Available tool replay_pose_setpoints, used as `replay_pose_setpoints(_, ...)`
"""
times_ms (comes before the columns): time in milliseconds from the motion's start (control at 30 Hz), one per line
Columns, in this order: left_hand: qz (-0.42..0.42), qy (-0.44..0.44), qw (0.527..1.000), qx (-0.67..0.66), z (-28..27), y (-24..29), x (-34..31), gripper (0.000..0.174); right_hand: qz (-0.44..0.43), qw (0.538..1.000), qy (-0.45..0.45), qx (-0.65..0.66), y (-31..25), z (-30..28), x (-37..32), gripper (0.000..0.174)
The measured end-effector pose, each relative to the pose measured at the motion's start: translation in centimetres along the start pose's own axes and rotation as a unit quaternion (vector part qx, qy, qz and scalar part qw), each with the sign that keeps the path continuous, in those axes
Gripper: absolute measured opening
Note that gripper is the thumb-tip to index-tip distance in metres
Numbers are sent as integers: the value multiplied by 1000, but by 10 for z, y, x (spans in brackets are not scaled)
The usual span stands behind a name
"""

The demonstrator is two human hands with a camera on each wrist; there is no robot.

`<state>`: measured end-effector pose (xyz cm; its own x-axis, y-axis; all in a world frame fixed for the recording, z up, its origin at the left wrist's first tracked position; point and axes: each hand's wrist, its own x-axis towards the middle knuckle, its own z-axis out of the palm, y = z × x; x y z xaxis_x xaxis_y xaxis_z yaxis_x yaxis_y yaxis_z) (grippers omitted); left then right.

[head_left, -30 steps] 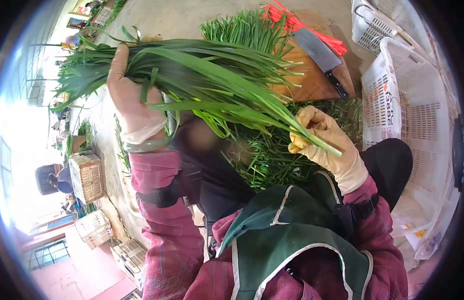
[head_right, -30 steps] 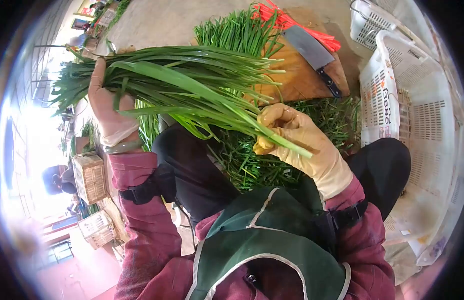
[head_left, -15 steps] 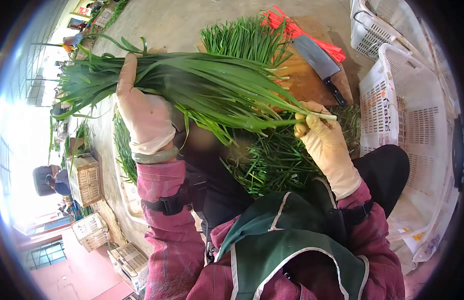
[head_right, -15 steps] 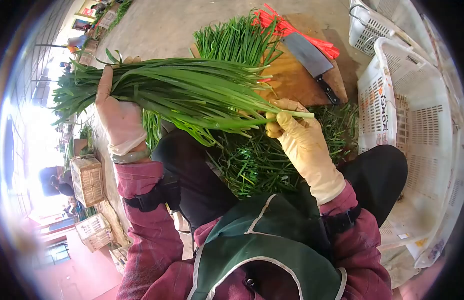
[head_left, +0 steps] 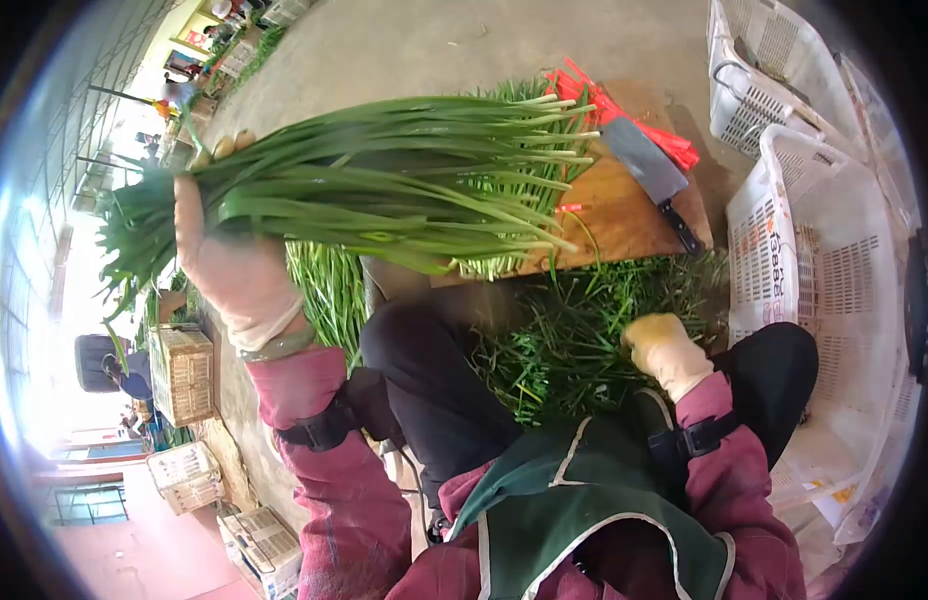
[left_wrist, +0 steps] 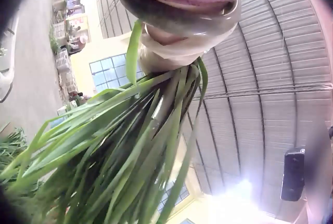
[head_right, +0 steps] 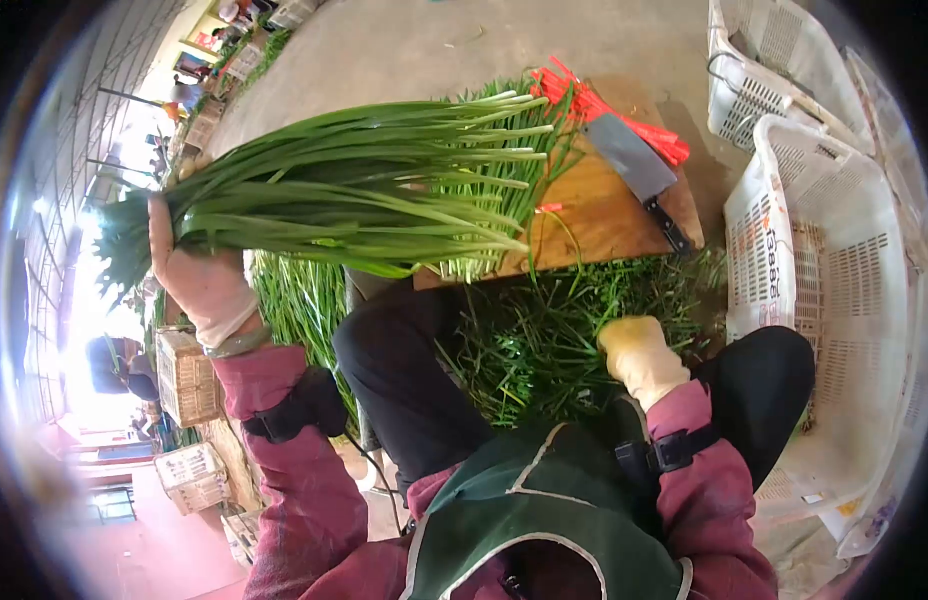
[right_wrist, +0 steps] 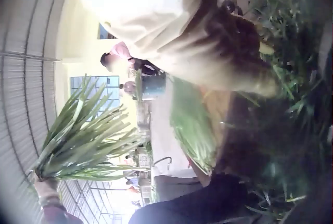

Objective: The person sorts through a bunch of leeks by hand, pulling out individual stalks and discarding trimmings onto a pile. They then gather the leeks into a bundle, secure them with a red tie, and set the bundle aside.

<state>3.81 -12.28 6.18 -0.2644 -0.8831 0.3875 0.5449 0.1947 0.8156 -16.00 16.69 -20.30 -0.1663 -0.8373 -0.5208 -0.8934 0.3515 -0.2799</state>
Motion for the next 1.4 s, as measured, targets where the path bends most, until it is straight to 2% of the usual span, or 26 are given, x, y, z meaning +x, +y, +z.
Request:
replay_pose_setpoints(33, 1, 9, 1000, -30, 0, 5, 0, 40, -15, 1000, -21, -17, 1, -3, -3, 16)
replay_pose_setpoints(100, -2, -42, 997, -70, -18, 12, 5, 38, -74, 971, 194, 119, -2, -20, -3, 18)
replay_pose_setpoints(133, -7, -68, 994, -89, -23, 14, 4, 37, -102, 931, 295, 187, -8, -34, -6, 18)
replay_pose_setpoints(167, 4, -101, 990, -96, -24, 13, 1, 33, -111, 851, 346, 380, -19, -51, -10, 17)
replay_pose_setpoints(200, 0, -84, 992, -94, -24, 12, -1, 32, -152, 766, 372, 501, -21, -61, -11, 12)
replay_pose_setpoints(267, -9, -52, 995, -90, -22, 9, -4, 30, -121, 708, 366, 592, -26, -90, -30, 11)
replay_pose_setpoints(300, -41, -105, 980, -164, -22, 6, -4, 30, -107, 690, 324, 638, -24, -96, -33, 13)
replay_pose_setpoints(367, -57, -99, 979, -168, -16, -1, -10, 30, -80, 643, 238, 723, -20, -103, -38, 17)
replay_pose_setpoints(500, -71, -108, 979, -155, 0, -20, -21, 30, -190, 500, 114, 838, -31, -99, -45, 21)
replay_pose_setpoints(600, -74, -113, 979, -153, 11, -30, -25, 30, -204, 391, 144, 886, -30, -82, -30, 22)
replay_pose_setpoints(633, -71, -110, 980, -150, 14, -33, -27, 30, -223, 355, 93, 903, -23, -83, -30, 24)
replay_pose_setpoints(733, -87, -117, 974, -172, 20, -39, -33, 30, -178, 402, 136, 888, -32, -92, -32, 23)
replay_pose_setpoints(767, -89, -157, 965, -190, 19, -42, -34, 30, -209, 383, 145, 888, -33, -89, -30, 23)
replay_pose_setpoints(867, -104, -124, 973, -163, 22, -45, -38, 31, -170, 437, 206, 859, -37, -86, -25, 30)
replay_pose_setpoints(900, -109, -129, 972, -163, 21, -46, -39, 31, -148, 458, 209, 852, -36, -85, -25, 28)
replay_pose_setpoints(967, -121, -140, 969, -162, 17, -49, -40, 33, -162, 445, 202, 857, -31, -84, -25, 28)
replay_pose_setpoints(1067, -182, -48, 973, -137, 20, -49, -46, 33, -185, 418, 187, 869, -31, -84, -25, 25)
replay_pose_setpoints(1133, -186, -44, 969, -156, 18, -54, -46, 31, -201, 397, 177, 878, -33, -86, -27, 22)
replay_pose_setpoints(1200, -186, -8, 974, -127, 20, -54, -47, 30, -159, 443, 153, 869, -32, -88, -31, 26)
replay_pose_setpoints(1300, -173, -69, 978, -99, 14, -51, -43, 28, -132, 507, 83, 847, -24, -84, -33, 31)
replay_pose_setpoints(1400, -151, -119, 974, -117, 16, -44, -41, 26, -129, 583, 122, 793, -32, -91, -39, 32)
